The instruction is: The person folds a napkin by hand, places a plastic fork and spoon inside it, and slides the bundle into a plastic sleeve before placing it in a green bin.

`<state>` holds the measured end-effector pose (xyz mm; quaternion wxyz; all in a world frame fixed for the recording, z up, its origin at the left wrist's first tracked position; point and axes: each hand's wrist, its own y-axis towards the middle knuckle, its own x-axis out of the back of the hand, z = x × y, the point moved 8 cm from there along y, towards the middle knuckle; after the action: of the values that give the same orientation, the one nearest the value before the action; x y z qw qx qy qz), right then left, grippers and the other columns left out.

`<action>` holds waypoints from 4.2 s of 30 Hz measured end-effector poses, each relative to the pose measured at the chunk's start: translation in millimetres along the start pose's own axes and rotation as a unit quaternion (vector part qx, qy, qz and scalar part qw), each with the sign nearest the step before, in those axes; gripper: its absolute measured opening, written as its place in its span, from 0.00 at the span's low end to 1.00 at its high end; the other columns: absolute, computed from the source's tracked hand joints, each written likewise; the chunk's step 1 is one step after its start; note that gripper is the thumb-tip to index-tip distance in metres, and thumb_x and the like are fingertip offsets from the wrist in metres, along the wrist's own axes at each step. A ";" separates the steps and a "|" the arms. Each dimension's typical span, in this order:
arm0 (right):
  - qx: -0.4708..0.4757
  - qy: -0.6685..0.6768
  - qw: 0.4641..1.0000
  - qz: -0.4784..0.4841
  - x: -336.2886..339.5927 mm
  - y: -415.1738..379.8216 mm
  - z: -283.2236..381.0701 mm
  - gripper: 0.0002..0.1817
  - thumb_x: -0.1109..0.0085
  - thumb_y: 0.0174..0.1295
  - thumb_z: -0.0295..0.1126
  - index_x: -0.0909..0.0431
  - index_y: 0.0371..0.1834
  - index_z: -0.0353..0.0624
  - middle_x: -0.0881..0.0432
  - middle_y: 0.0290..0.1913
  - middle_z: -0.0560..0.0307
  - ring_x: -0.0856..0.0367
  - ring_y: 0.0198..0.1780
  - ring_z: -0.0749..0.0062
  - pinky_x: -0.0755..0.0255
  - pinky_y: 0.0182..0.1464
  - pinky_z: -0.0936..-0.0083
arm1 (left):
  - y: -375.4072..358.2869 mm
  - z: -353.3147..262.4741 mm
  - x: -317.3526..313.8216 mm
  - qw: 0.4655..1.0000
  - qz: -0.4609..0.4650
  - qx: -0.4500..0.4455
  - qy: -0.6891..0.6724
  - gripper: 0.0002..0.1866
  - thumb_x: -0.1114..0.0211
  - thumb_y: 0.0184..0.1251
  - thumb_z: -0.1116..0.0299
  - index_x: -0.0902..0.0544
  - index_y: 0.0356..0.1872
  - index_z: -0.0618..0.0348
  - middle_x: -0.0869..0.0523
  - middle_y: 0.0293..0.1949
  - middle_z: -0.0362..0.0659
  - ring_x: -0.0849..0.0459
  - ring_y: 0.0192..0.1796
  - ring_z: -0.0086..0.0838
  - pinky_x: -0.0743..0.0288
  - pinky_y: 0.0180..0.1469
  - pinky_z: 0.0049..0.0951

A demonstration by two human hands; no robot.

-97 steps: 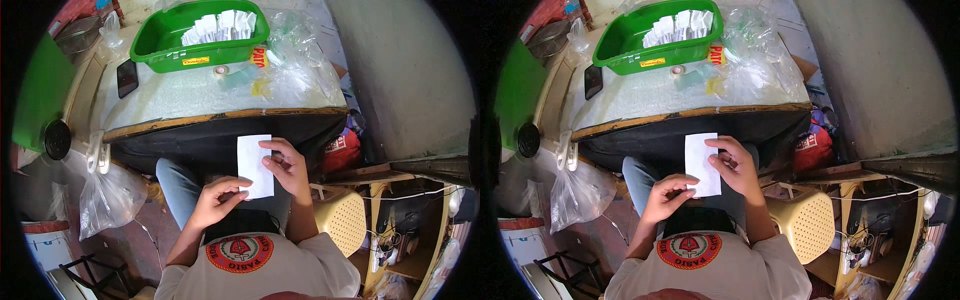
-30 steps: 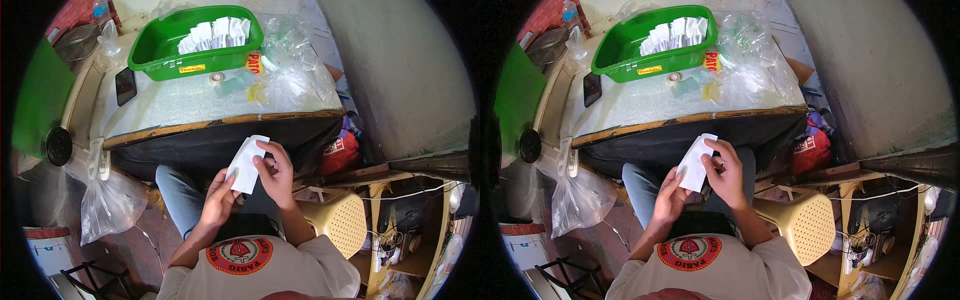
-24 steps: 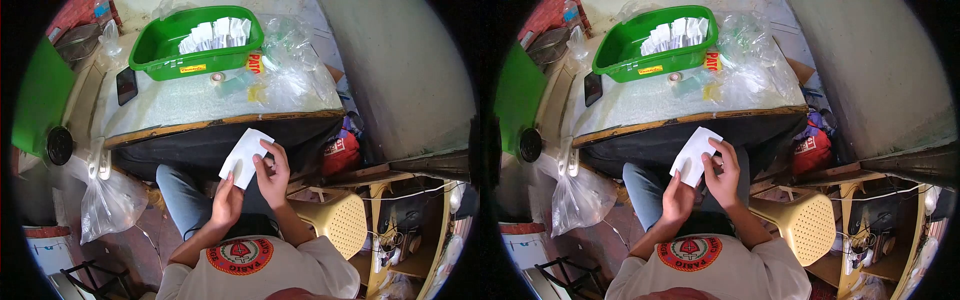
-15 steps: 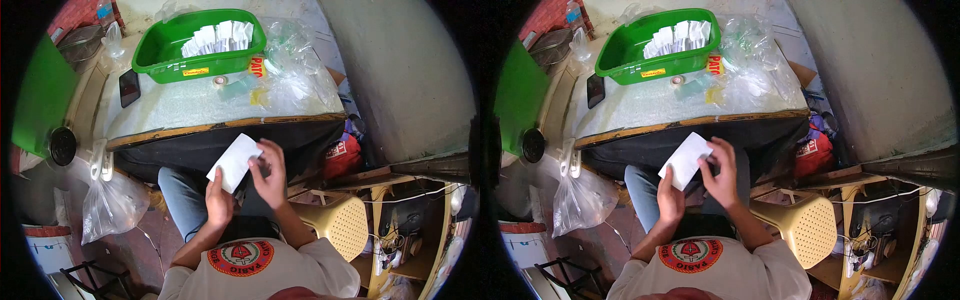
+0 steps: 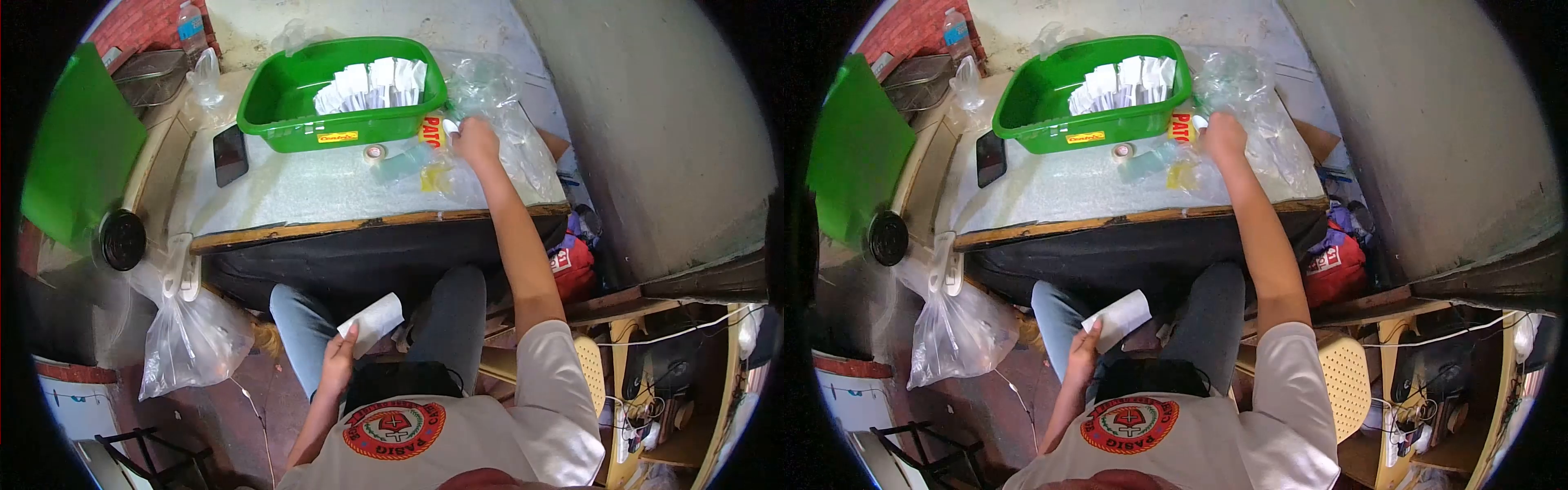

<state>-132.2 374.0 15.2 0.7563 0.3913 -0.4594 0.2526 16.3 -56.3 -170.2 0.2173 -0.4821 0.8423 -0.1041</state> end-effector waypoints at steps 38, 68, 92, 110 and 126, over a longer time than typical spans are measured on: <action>0.034 0.603 0.751 0.266 34.8 -298.8 109.0 0.19 0.56 0.76 0.26 0.46 0.65 0.35 0.18 0.37 0.52 0.19 0.33 0.74 0.24 0.37 0.80 | 25.3 -81.8 -65.6 0.973 0.049 -0.102 -0.203 0.25 0.53 0.82 0.54 0.27 0.62 0.67 0.17 0.53 0.44 0.19 0.55 0.23 0.28 0.58 0.25; -0.045 0.689 0.644 0.330 14.8 -295.9 80.0 0.11 0.42 0.70 0.26 0.24 0.51 0.32 0.17 0.39 0.56 0.20 0.24 0.80 0.26 0.25 0.83 | -0.9 -153.8 -56.3 0.933 0.274 -0.219 0.083 0.45 0.54 0.46 0.89 0.41 0.76 0.65 0.25 0.65 0.49 0.24 0.65 0.33 0.38 0.69 0.34; 0.002 0.612 0.759 0.225 45.2 -303.1 85.4 0.13 0.40 0.68 0.23 0.24 0.54 0.32 0.15 0.37 0.58 0.19 0.26 0.84 0.25 0.27 0.84 | 0.9 -150.7 -64.2 0.914 0.124 -0.367 0.121 0.05 0.28 0.57 0.80 0.14 0.34 0.64 0.16 0.50 0.51 0.16 0.51 0.33 0.25 0.56 0.32; 0.031 0.523 0.830 0.189 52.4 -303.4 91.5 0.12 0.44 0.65 0.17 0.24 0.52 0.31 0.12 0.38 0.51 0.14 0.32 0.79 0.21 0.32 0.82 | 1.5 -136.2 -66.7 0.926 -0.040 -0.369 0.065 0.06 0.34 0.64 0.83 0.20 0.40 0.67 0.24 0.49 0.43 0.20 0.46 0.21 0.25 0.46 0.20; 0.013 0.570 0.790 0.225 44.8 -304.9 100.1 0.19 0.47 0.69 0.21 0.32 0.63 0.30 0.17 0.46 0.48 0.13 0.39 0.73 0.17 0.38 0.77 | 9.3 -124.3 -72.4 0.924 -0.094 -0.367 -0.045 0.06 0.36 0.69 0.79 0.22 0.44 0.64 0.20 0.43 0.40 0.21 0.39 0.16 0.28 0.41 0.17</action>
<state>64.3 119.9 -27.3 0.7977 0.0719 -0.0169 0.5986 -16.9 6.3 -44.7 0.0525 -0.6089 0.7619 0.2142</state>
